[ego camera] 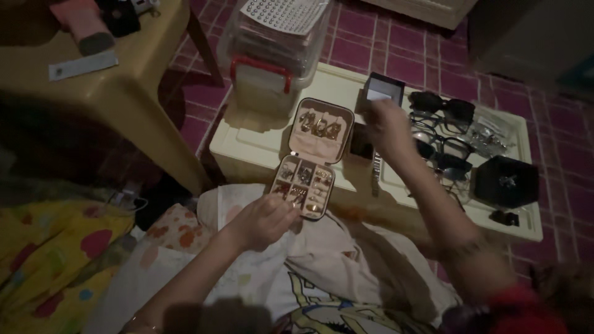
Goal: The person sits on the floor and handles small jewelry items from a compartmentalized case, picking up earrings and rings, briefly trying them on, and placing them back into the case. The person also moves a small box and a plastic bag on the table.
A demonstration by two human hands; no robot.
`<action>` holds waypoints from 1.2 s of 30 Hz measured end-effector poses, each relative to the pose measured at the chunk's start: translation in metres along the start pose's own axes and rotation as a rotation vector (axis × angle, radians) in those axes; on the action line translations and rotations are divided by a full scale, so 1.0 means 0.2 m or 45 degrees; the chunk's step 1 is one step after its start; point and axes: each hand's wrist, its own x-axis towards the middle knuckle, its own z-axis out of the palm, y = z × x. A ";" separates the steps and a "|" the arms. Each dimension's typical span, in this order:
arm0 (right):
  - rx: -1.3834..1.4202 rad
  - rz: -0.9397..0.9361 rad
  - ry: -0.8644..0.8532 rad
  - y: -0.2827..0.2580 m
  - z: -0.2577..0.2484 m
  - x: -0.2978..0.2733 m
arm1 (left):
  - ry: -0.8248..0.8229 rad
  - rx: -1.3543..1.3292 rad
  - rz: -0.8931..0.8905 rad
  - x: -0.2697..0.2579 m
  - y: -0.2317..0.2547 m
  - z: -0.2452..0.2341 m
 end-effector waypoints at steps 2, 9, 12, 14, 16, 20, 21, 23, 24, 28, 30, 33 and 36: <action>0.051 0.135 -0.005 -0.07 -0.16 -0.17 | 0.000 0.063 0.009 0.03 0.00 0.03; 0.831 0.814 -0.267 -0.24 -0.24 -0.62 | 0.010 0.022 -0.048 0.07 0.05 0.07; 1.045 1.217 -0.331 -0.24 -0.13 -0.74 | 0.024 0.039 -0.058 0.08 0.07 0.06; 1.417 1.155 -0.253 -0.21 -0.04 -0.78 | -0.035 0.085 -0.048 0.10 0.07 0.06; 1.582 1.131 -0.208 -0.19 0.02 -0.81 | -0.036 0.124 -0.055 0.11 0.08 0.05; 1.462 1.083 -0.207 -0.21 0.09 -0.81 | 0.076 0.134 -0.146 0.11 0.10 0.03; 1.423 1.045 -0.211 -0.23 0.09 -0.81 | 0.103 0.125 -0.181 0.11 0.10 0.03; 1.108 1.005 -0.256 -0.28 0.06 -0.79 | 0.201 0.137 -0.250 0.12 0.10 0.04; 0.950 0.981 -0.276 -0.32 0.04 -0.78 | 0.251 0.143 -0.284 0.13 0.10 0.05; 1.046 0.557 -0.150 -0.48 0.06 -0.67 | 0.241 0.076 -0.295 0.12 0.10 0.06; 0.866 0.546 -0.202 -0.53 0.07 -0.61 | 0.241 0.061 -0.299 0.12 0.11 0.06; 0.768 0.264 -0.127 -0.58 0.07 -0.60 | 0.230 0.097 -0.298 0.12 0.11 0.06; 0.619 0.264 -0.061 -0.55 0.04 -0.66 | 0.210 0.114 -0.301 0.12 0.11 0.05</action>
